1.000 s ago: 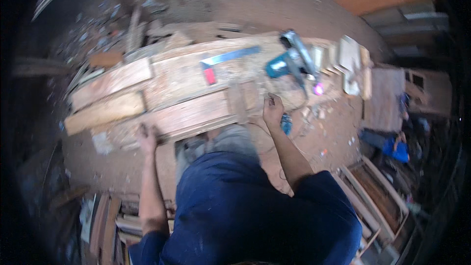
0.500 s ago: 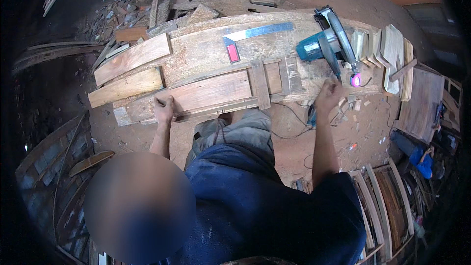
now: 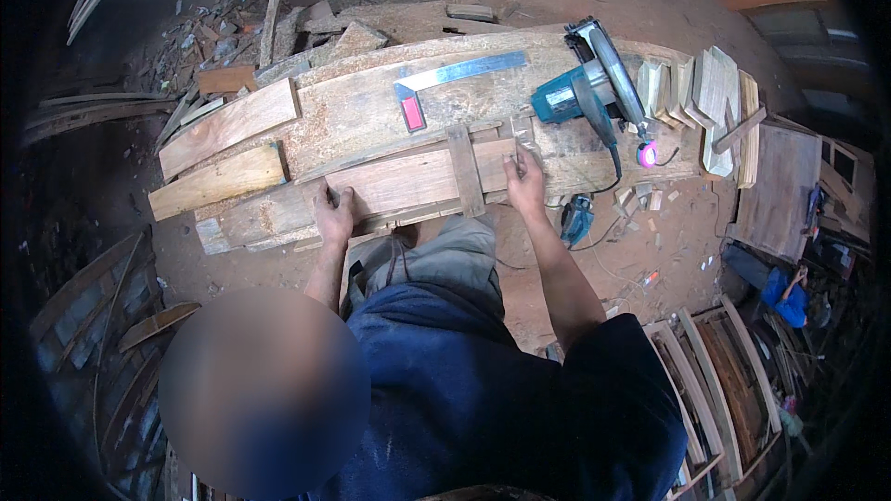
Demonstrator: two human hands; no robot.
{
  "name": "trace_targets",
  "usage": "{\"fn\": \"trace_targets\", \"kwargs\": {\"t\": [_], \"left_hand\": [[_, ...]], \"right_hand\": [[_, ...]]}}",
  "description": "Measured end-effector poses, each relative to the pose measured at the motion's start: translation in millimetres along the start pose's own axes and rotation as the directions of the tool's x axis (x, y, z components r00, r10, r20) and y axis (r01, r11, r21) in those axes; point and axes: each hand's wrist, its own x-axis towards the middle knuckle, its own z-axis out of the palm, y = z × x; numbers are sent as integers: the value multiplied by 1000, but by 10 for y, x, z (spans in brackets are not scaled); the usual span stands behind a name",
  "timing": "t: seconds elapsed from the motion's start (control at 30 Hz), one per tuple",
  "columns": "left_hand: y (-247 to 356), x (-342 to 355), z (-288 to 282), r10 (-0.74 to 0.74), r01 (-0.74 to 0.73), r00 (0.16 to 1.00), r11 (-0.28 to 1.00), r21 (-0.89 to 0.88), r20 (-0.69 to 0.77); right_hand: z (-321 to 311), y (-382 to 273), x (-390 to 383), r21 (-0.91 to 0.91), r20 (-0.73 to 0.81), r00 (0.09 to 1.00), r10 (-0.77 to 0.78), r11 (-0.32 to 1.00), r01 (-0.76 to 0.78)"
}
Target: The person uses a circular saw to cut small wooden blocks on a workbench. They position the wood, cut it, and then inspect the pieces using a try square to verify the angles. The person handles multiple pieces of wood, cutting them one by one and stacking the finished pieces.
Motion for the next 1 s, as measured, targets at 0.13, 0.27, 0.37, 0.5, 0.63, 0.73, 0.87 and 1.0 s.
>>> {"fn": "trace_targets", "kwargs": {"t": [0.13,0.27,0.37,0.5,0.63,0.73,0.87,1.0], "left_hand": [[157,-92,-42,-65,72,997,983,-169,45],[79,-74,-58,-112,123,992,955,-268,58],[-151,29,-6,-144,159,987,929,-333,69],[57,-42,0,-109,132,990,935,-328,87],[10,-94,-43,-49,61,997,957,-282,51],[169,-138,-18,-101,131,990,921,-366,100],[-120,3,101,-43,40,999,971,-235,-6],[293,-273,0,476,-421,872,849,320,-115]], "right_hand": [[46,140,83,146,-6,999,39,989,-38],[72,145,176,134,-37,998,52,990,-46],[82,149,205,249,20,990,137,959,-137],[155,463,273,244,-45,998,54,969,-41],[163,230,269,405,0,984,178,900,-163],[169,353,342,401,-9,980,198,899,-178],[162,299,319,351,-10,989,150,926,-137],[-66,102,307,254,176,982,67,961,-111]]}}
